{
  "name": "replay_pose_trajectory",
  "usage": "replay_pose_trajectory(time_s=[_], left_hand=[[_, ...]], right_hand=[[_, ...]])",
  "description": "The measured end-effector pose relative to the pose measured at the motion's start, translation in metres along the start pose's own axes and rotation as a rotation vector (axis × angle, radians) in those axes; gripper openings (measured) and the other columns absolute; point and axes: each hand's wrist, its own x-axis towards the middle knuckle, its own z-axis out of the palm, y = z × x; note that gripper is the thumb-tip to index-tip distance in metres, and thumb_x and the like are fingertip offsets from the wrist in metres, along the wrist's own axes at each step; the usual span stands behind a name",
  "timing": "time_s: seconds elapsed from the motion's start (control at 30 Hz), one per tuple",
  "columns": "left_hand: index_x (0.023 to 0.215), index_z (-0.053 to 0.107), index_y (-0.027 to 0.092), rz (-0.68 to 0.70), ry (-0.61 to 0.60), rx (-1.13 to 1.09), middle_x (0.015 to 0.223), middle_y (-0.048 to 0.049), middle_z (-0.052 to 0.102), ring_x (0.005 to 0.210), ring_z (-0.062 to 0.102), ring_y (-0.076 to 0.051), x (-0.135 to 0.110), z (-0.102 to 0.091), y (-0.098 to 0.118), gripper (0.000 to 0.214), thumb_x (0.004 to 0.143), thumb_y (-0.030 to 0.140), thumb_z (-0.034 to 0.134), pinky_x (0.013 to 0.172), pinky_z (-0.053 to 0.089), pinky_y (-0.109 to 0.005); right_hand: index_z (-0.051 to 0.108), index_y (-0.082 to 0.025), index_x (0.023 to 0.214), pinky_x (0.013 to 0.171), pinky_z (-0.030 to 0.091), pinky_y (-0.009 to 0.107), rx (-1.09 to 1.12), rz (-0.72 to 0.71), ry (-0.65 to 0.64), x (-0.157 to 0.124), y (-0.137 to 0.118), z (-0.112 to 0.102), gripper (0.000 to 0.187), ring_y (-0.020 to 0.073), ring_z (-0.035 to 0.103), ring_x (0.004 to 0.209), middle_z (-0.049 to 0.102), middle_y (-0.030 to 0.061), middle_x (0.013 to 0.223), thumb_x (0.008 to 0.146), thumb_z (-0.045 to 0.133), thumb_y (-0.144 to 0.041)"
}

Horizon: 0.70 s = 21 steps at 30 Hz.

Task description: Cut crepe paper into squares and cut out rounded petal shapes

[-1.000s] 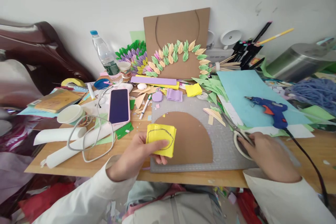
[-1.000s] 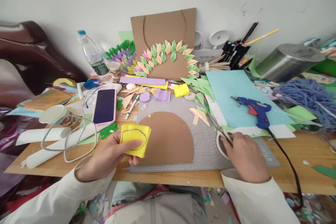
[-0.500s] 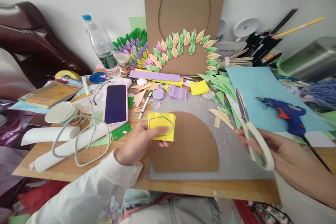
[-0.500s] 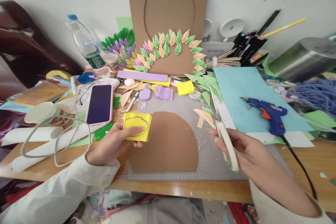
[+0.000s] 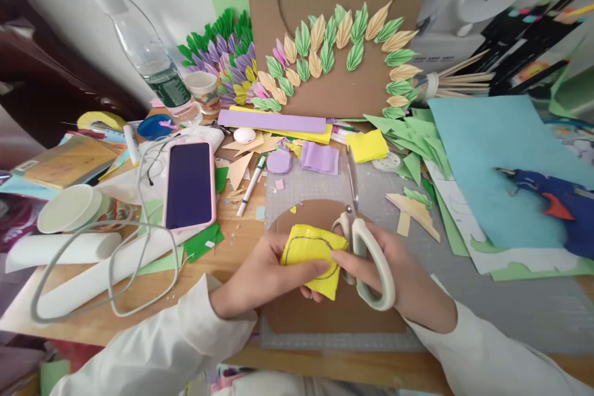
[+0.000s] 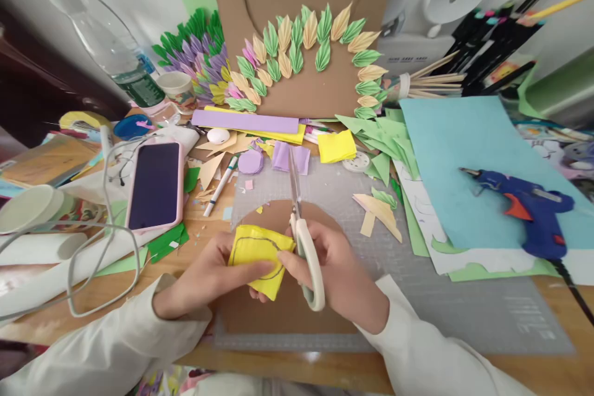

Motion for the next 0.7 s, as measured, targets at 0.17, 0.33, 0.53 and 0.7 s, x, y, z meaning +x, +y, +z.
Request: replay_pose_trajectory(time_s=[0.17,0.33,0.53,0.7], left_hand=[[0.073,0.072,0.010,-0.003,0.057,-0.033,0.063,-0.0034,0.071,0.050,0.064,-0.007,-0.003,-0.004,-0.003,0.022,0.084,0.028,0.070,0.052,0.054,-0.014],[0.065,0.073,0.012,0.075,0.231,-0.067,0.055,-0.0030,0.071,0.045,0.062,-0.008,-0.002,-0.017,-0.002,0.025,0.083,0.028,0.073,0.046,0.050,-0.013],[0.065,0.073,0.013,0.069,0.276,-0.100,0.056,-0.0026,0.071,0.043,0.062,-0.008,-0.001,-0.023,-0.003,0.022,0.081,0.028,0.074,0.045,0.051,-0.014],[0.065,0.073,0.012,0.023,0.259,-0.068,0.054,-0.0033,0.071,0.043,0.062,-0.008,-0.004,-0.018,0.000,0.022,0.081,0.027,0.074,0.044,0.052,-0.013]], right_hand=[[0.048,-0.022,0.084,0.053,0.039,0.025,0.086,0.063,-0.127,0.001,0.013,-0.010,0.039,0.0114,0.045,0.057,0.049,-0.0043,0.067,0.080,0.065,-0.057],[0.051,-0.020,0.090,0.062,0.037,0.030,0.168,0.099,-0.388,-0.007,0.015,-0.018,0.056,0.0141,0.045,0.065,0.051,-0.0002,0.075,0.078,0.054,-0.075],[0.041,-0.022,0.081,0.056,0.026,0.027,0.100,0.252,-0.526,-0.014,0.006,-0.010,0.061,0.0128,0.032,0.064,0.040,-0.0024,0.073,0.074,0.049,-0.082],[0.042,-0.023,0.082,0.055,0.026,0.027,0.103,0.258,-0.521,-0.016,0.013,-0.008,0.056,0.0131,0.030,0.064,0.039,-0.0026,0.073,0.078,0.049,-0.078]])
